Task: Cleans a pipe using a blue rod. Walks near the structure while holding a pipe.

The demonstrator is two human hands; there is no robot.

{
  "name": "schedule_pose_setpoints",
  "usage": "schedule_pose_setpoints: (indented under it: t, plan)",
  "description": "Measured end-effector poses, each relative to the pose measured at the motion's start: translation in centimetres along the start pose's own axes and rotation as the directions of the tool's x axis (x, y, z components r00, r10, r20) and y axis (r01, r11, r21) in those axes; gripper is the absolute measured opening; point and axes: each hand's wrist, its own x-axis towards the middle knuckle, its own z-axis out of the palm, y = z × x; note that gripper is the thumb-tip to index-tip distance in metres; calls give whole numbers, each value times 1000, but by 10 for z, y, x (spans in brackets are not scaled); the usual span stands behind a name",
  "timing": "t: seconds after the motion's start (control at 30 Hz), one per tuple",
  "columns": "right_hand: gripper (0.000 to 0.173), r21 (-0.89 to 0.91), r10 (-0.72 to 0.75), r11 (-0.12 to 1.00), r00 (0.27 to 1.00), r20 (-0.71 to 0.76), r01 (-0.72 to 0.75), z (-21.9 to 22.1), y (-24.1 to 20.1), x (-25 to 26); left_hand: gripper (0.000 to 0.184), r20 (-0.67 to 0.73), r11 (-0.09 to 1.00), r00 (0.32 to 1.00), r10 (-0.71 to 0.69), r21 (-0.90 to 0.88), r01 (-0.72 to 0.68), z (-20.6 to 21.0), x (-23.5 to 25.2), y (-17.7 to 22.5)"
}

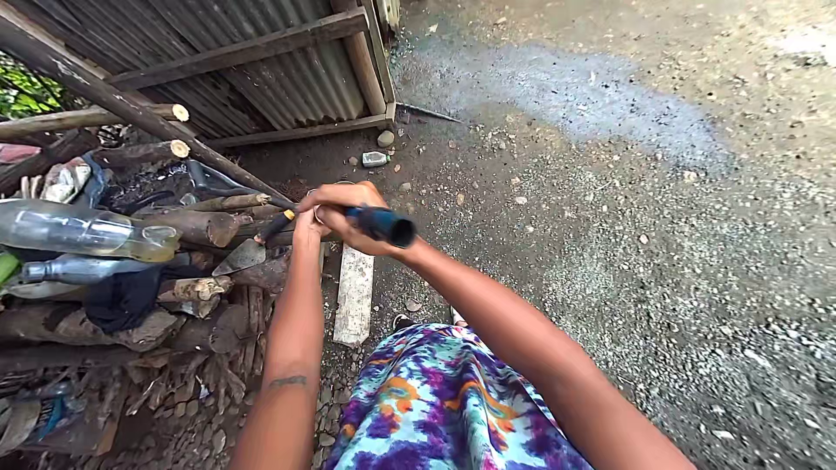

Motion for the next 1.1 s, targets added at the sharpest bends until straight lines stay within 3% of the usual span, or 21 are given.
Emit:
schedule_pose_setpoints:
  t: [0.07, 0.17, 0.2, 0.3, 0.43, 0.63, 0.8, 0.83, 0.9, 0.97, 1.1]
  plan:
    - [21, 30, 33, 999, 998, -62, -31, -20, -24, -21, 24, 124, 990, 983, 135, 31, -139, -19, 17, -20]
    - [18, 77, -13, 997, 989, -150, 25, -54, -100, -27, 28, -137, 986, 986, -93, 123, 110, -2, 6, 0]
    - [16, 103, -22, 994, 984, -177, 40, -63, -120, -28, 27, -160, 981, 979, -128, 125, 149, -8, 18, -3]
    - [19, 149, -73, 983, 970, -230, 109, -85, -158, -37, 31, 72, 999, 997, 7, -37, -5, -63, 99, -37]
    - [18, 134, -105, 981, 964, -245, 141, -98, -178, -48, 29, 6, 991, 999, -43, -127, 44, -62, 126, -35]
    - [22, 63, -171, 981, 971, -165, 184, -73, -145, -41, 30, -27, 996, 999, -45, -78, 42, -52, 119, -36]
    - [17, -19, -63, 998, 980, -187, 61, -33, -52, -33, 28, 98, 987, 990, 97, -141, -83, -48, 93, -45]
    - [18, -49, -43, 998, 981, -191, 34, -26, -34, -30, 30, 77, 989, 994, 72, -133, -62, -37, 71, -37]
    - [18, -71, -21, 997, 984, -176, 9, -15, -12, -23, 31, -120, 992, 989, -90, -98, 79, 3, 11, -7]
    - [18, -52, -28, 998, 992, -126, 22, -9, -11, -12, 29, -108, 996, 992, -68, -60, 62, 12, -15, 1]
    - [15, 17, -43, 999, 997, -69, 44, -18, -59, 9, 31, 53, 996, 999, 1, -90, 4, 6, -15, 0]
